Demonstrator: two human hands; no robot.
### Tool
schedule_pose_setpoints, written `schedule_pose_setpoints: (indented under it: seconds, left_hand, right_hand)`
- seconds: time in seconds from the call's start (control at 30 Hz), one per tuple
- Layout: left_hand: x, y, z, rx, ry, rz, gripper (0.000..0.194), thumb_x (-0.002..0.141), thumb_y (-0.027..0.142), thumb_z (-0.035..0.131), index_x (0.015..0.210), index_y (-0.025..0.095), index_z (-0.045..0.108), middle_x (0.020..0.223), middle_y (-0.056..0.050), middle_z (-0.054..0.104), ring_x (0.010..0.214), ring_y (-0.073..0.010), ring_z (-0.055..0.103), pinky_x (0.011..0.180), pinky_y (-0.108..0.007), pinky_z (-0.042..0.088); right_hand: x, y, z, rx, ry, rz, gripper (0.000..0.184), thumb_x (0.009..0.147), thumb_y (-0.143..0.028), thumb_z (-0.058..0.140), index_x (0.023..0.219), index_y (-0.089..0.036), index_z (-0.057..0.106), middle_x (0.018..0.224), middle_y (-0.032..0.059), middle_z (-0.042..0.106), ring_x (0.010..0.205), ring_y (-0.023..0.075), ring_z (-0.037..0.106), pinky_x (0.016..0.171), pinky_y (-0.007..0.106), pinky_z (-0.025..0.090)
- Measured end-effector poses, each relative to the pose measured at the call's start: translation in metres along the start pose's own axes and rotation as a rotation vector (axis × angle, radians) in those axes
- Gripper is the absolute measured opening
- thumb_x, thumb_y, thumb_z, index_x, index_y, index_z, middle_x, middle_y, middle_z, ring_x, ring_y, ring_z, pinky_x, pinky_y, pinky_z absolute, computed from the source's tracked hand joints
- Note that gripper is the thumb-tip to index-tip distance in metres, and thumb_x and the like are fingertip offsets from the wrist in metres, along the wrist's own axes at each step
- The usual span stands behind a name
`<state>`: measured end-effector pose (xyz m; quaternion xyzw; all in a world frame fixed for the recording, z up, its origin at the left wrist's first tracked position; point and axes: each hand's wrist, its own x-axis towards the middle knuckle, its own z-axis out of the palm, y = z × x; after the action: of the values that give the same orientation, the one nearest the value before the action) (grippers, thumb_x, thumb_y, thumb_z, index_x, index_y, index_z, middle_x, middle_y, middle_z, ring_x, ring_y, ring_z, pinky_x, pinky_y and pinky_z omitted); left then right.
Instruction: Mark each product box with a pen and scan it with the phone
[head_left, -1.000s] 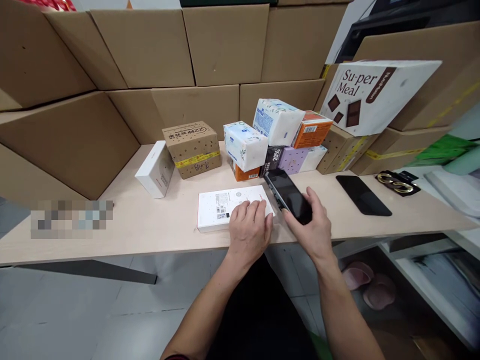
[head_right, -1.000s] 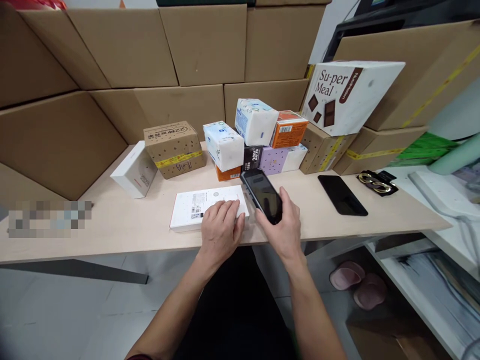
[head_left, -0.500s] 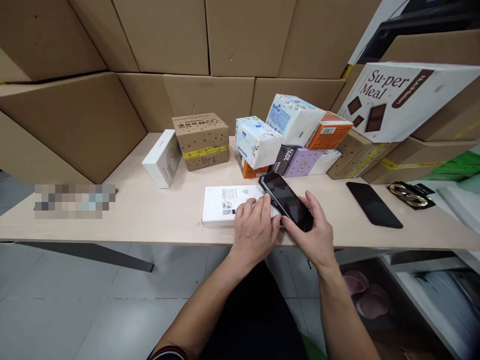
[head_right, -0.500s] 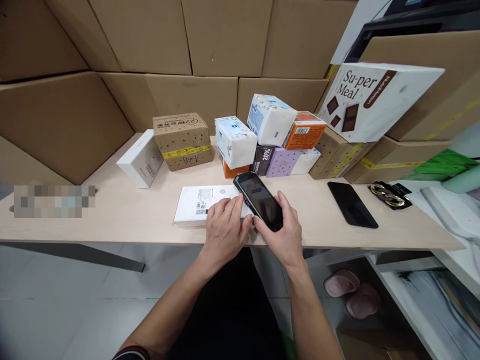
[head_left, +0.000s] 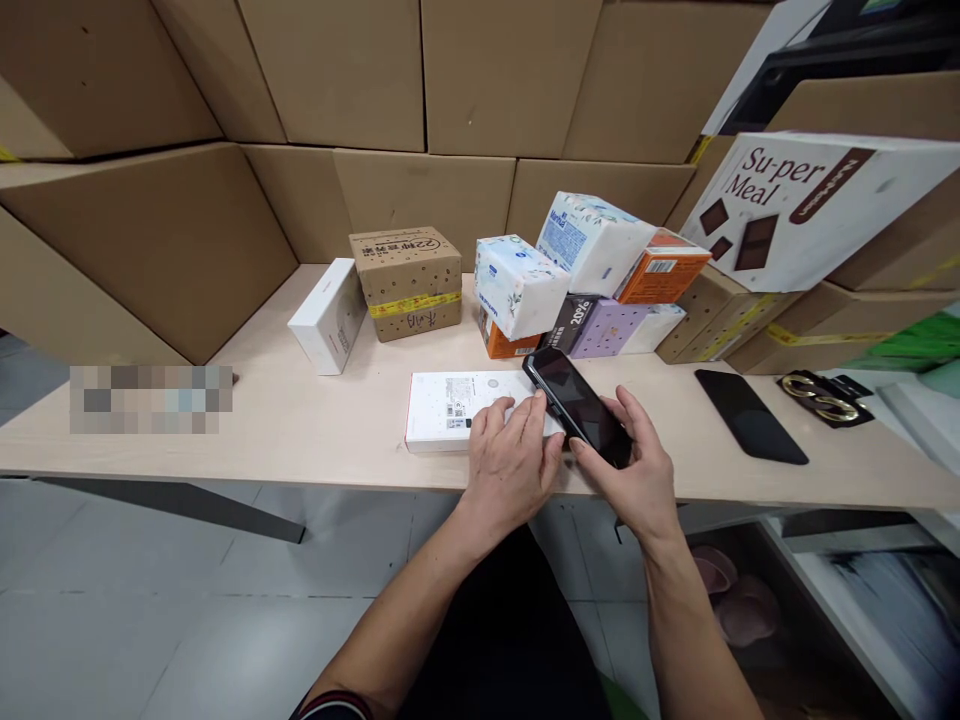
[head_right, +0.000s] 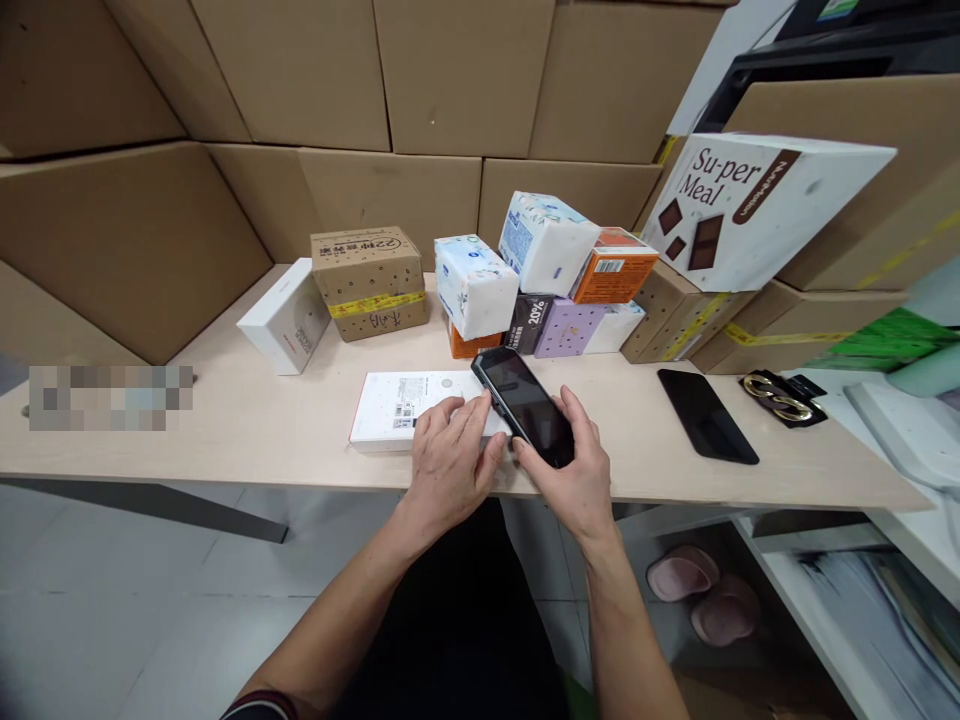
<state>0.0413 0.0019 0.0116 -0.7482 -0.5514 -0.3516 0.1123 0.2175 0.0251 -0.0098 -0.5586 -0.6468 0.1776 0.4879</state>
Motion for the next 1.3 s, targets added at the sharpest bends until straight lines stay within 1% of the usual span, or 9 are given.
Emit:
schedule_pose_setpoints:
  seconds: [0.4, 0.7, 0.87, 0.97, 1.03, 1.17, 1.23, 1.3]
  left_hand:
    - [0.000, 0.000, 0.002, 0.018, 0.004, -0.003, 0.053, 0.101, 0.040, 0.048, 0.145, 0.010, 0.047, 0.132, -0.015, 0.068, 0.118, -0.0296, 0.059, 0.096, -0.044, 0.046]
    - [-0.001, 0.000, 0.001, 0.026, 0.016, 0.008, 0.054, 0.101, 0.040, 0.048, 0.143, 0.007, 0.048, 0.132, -0.015, 0.067, 0.118, -0.0293, 0.058, 0.096, -0.043, 0.045]
    - [0.000, 0.000, 0.001, 0.036, 0.011, 0.015, 0.056, 0.101, 0.041, 0.048, 0.145, 0.008, 0.045, 0.132, -0.016, 0.066, 0.117, -0.0283, 0.059, 0.096, -0.043, 0.045]
    - [0.000, 0.000, 0.001, 0.039, 0.011, 0.026, 0.054, 0.101, 0.041, 0.048, 0.145, 0.010, 0.046, 0.132, -0.015, 0.066, 0.118, -0.0277, 0.059, 0.097, -0.042, 0.045]
    - [-0.001, 0.000, 0.001, 0.039, 0.017, 0.035, 0.051, 0.100, 0.040, 0.049, 0.143, 0.012, 0.049, 0.131, -0.015, 0.066, 0.118, -0.0277, 0.059, 0.098, -0.043, 0.044]
    - [-0.002, -0.001, 0.001, 0.035, 0.022, 0.056, 0.048, 0.099, 0.040, 0.051, 0.139, 0.013, 0.052, 0.125, -0.013, 0.069, 0.116, -0.0281, 0.060, 0.096, -0.043, 0.044]
    - [-0.003, -0.001, 0.001, 0.024, 0.043, 0.065, 0.045, 0.099, 0.038, 0.053, 0.137, 0.013, 0.053, 0.121, -0.012, 0.071, 0.115, -0.0280, 0.061, 0.096, -0.042, 0.045]
    - [-0.004, -0.002, 0.002, 0.009, 0.068, 0.074, 0.042, 0.099, 0.036, 0.054, 0.134, 0.013, 0.055, 0.118, -0.010, 0.072, 0.114, -0.0276, 0.062, 0.096, -0.042, 0.045]
  right_hand:
    - [0.000, 0.001, 0.002, -0.013, 0.002, -0.015, 0.087, 0.078, -0.050, 0.076, 0.153, -0.024, 0.041, 0.141, 0.0144, 0.061, 0.131, 0.0289, 0.059, 0.113, 0.053, 0.046]
    - [-0.001, -0.004, 0.001, -0.041, 0.001, 0.040, 0.087, 0.077, -0.050, 0.076, 0.152, -0.022, 0.042, 0.141, 0.0152, 0.061, 0.131, 0.0296, 0.059, 0.113, 0.053, 0.045]
    - [0.000, -0.002, 0.001, -0.005, 0.029, 0.047, 0.088, 0.075, -0.051, 0.076, 0.152, -0.022, 0.043, 0.141, 0.0152, 0.061, 0.130, 0.0296, 0.059, 0.113, 0.052, 0.045]
    - [0.002, -0.002, -0.002, 0.009, 0.056, 0.067, 0.089, 0.075, -0.053, 0.076, 0.152, -0.022, 0.042, 0.140, 0.0145, 0.063, 0.127, 0.0295, 0.061, 0.111, 0.052, 0.047]
    - [0.004, -0.003, -0.005, -0.054, 0.075, 0.097, 0.091, 0.074, -0.055, 0.075, 0.152, -0.022, 0.042, 0.139, 0.0146, 0.063, 0.126, 0.0310, 0.061, 0.110, 0.053, 0.046]
    - [0.012, 0.001, -0.015, -0.302, 0.116, 0.144, 0.096, 0.072, -0.060, 0.072, 0.152, -0.017, 0.043, 0.137, 0.0188, 0.063, 0.128, 0.0389, 0.056, 0.108, 0.060, 0.043]
    - [0.018, 0.009, -0.021, -0.398, 0.119, 0.112, 0.096, 0.073, -0.061, 0.069, 0.151, -0.011, 0.043, 0.135, 0.0227, 0.063, 0.126, 0.0415, 0.055, 0.106, 0.061, 0.043]
    - [0.023, 0.019, -0.026, -0.474, 0.116, 0.062, 0.095, 0.074, -0.061, 0.065, 0.150, -0.006, 0.044, 0.134, 0.0260, 0.062, 0.122, 0.0421, 0.057, 0.106, 0.062, 0.041]
